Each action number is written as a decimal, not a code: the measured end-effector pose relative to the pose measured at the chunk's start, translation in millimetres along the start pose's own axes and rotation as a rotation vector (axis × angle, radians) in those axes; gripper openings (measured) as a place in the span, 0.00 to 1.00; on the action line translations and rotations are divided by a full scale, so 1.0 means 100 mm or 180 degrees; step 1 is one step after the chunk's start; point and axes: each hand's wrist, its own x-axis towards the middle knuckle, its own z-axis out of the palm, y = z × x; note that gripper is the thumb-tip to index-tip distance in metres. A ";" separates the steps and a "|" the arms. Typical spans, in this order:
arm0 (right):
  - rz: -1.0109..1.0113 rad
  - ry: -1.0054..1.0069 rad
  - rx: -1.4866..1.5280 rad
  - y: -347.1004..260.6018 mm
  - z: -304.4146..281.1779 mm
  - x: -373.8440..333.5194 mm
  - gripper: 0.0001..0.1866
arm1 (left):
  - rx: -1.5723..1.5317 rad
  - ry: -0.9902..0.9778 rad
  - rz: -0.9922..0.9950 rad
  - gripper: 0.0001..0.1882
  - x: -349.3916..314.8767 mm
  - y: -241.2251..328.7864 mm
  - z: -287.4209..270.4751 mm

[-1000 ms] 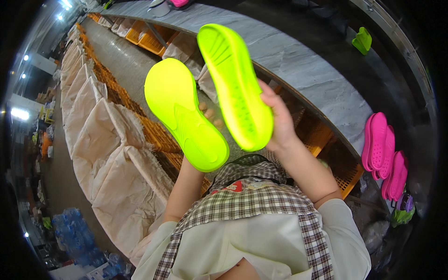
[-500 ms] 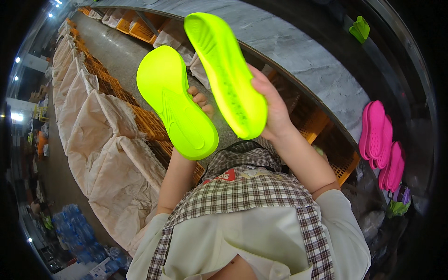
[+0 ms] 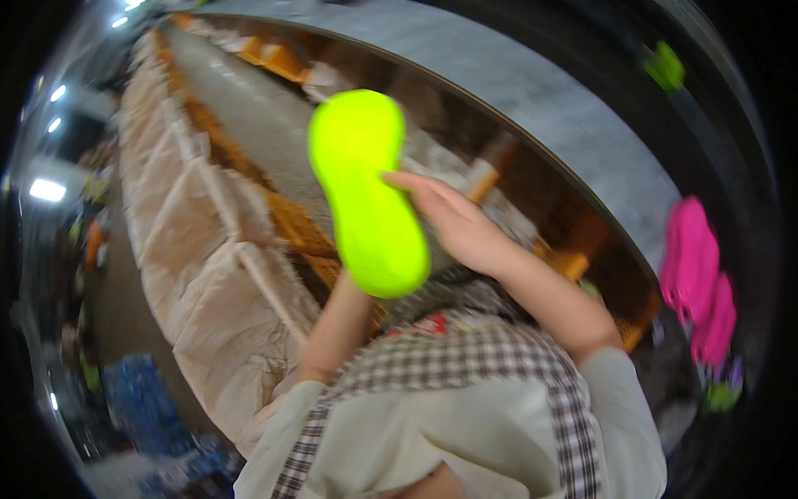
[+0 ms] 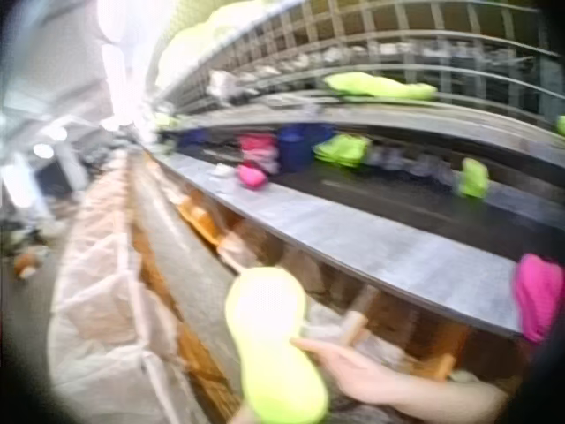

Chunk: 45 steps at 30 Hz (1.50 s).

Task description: The person walks through a warehouse aisle, then picks up pink and green plastic slippers from a shelf. They turn each slipper over to view the sole and upper, then place them back on the shelf.

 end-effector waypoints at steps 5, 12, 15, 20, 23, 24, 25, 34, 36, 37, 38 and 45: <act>0.0098 0.0156 0.0696 0.11 0.02 -0.01 0.33 | 0.0313 0.0493 0.0316 0.16 0.04 0.13 -0.13; 0.0261 0.0272 0.0764 0.31 0.15 0.06 0.40 | 0.4411 0.2218 0.1604 0.29 0.05 0.10 0.15; 0.0230 0.0545 0.0492 0.46 0.21 0.11 0.40 | 0.5073 0.2318 0.1516 0.32 -0.01 0.08 0.28; 0.0176 0.0571 0.1569 0.62 0.02 0.11 0.36 | 0.5499 0.2221 0.1641 0.35 0.00 -0.11 0.35; 0.0595 0.1296 0.2205 0.63 -0.24 -0.06 0.33 | 0.5778 0.1428 0.0997 0.34 0.03 -0.27 0.43; 0.0644 0.1177 0.2334 0.64 -0.32 -0.11 0.29 | 0.5595 0.1201 0.0930 0.34 0.05 -0.29 0.46; 0.0517 0.0940 0.2447 0.64 -0.39 -0.15 0.28 | 0.5693 0.1267 0.0738 0.33 0.07 -0.30 0.51; 0.0547 0.2261 0.2955 0.36 -1.48 -0.92 0.29 | 0.4059 0.1217 0.0226 0.21 0.32 -0.29 0.65; 0.0509 0.2461 0.2627 0.32 -1.87 -1.22 0.29 | 0.3868 0.1289 -0.0218 0.20 0.35 -0.24 0.45; 0.0507 0.2604 0.2618 0.31 -2.07 -1.37 0.30 | 0.3798 0.1514 -0.0345 0.20 0.37 -0.24 0.37; 0.0551 0.2889 0.2469 0.31 -2.27 -1.52 0.30 | 0.3775 0.1488 -0.0427 0.19 0.38 -0.26 0.30; 0.0783 0.3745 0.2389 0.63 -3.15 -1.99 0.27 | 0.3787 0.1418 -0.0818 0.20 0.46 -0.53 0.20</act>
